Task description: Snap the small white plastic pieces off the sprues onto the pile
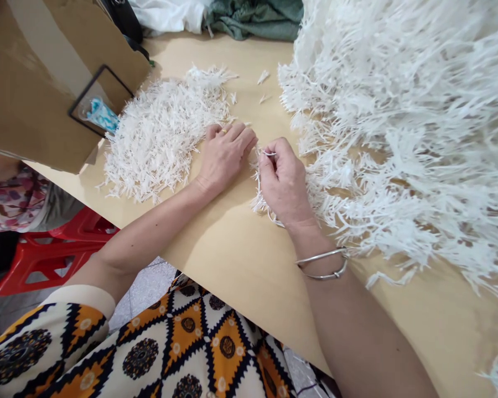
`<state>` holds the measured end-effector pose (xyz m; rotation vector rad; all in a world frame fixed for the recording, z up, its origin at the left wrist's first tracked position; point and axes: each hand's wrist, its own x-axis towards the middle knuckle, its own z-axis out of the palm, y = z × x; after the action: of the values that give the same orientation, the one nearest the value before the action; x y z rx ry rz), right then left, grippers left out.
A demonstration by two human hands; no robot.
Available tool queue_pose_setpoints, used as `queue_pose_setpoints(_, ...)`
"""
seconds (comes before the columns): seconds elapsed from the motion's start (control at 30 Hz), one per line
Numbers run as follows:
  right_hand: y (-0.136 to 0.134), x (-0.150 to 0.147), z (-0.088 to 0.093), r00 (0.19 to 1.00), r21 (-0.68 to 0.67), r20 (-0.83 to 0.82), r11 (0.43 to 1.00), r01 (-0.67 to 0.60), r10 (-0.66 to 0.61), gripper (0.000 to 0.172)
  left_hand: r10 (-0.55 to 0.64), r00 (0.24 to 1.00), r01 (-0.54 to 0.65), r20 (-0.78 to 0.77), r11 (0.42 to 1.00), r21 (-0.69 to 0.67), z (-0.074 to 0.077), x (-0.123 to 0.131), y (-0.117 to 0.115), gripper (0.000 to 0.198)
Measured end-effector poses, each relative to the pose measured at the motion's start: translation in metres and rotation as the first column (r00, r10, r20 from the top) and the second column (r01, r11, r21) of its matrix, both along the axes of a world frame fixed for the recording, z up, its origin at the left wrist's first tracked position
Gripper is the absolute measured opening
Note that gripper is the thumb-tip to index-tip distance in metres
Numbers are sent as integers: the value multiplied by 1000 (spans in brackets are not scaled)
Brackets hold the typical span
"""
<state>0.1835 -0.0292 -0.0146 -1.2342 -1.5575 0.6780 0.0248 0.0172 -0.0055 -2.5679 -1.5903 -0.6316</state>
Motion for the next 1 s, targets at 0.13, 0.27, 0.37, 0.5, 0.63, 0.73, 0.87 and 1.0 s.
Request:
queue_pose_setpoints(0.13,1,2,0,999,-7,50,1000,-12,13,23,-3,1000,3,16,1000,12,-6,3,-1,29)
queue_pose_setpoints(0.27,1,3,2,996,-35,84,999,-34,37,22,11,1000,-10,24,1000,-17,-6,5,-4,31)
queue_pose_setpoints(0.37,2,3,2,991,-58,126,998,-34,41,20,29,999,-28,30,999,-28,-6,6,-4,31)
queue_pose_setpoints(0.5,4,4,0,981,-55,190,998,-38,47,21,48,997,-46,65,998,-31,-11,4,-1,34)
queue_pose_setpoints(0.63,8,7,-1,977,-42,207,998,-49,56,23,49,997,-47,60,998,-32,-13,5,-1,32)
queue_pose_setpoints(0.73,6,7,6,978,-56,195,997,-59,68,20,65,997,-64,44,997,-39,-10,8,-4,30)
queue_pose_setpoints(0.87,-6,7,20,982,-147,144,984,-96,118,13,105,993,-102,45,993,-64,-9,-1,6,32)
queue_pose_setpoints(1.0,-11,9,19,988,-225,31,965,-139,149,14,273,945,-263,177,962,-78,-13,-22,25,31)
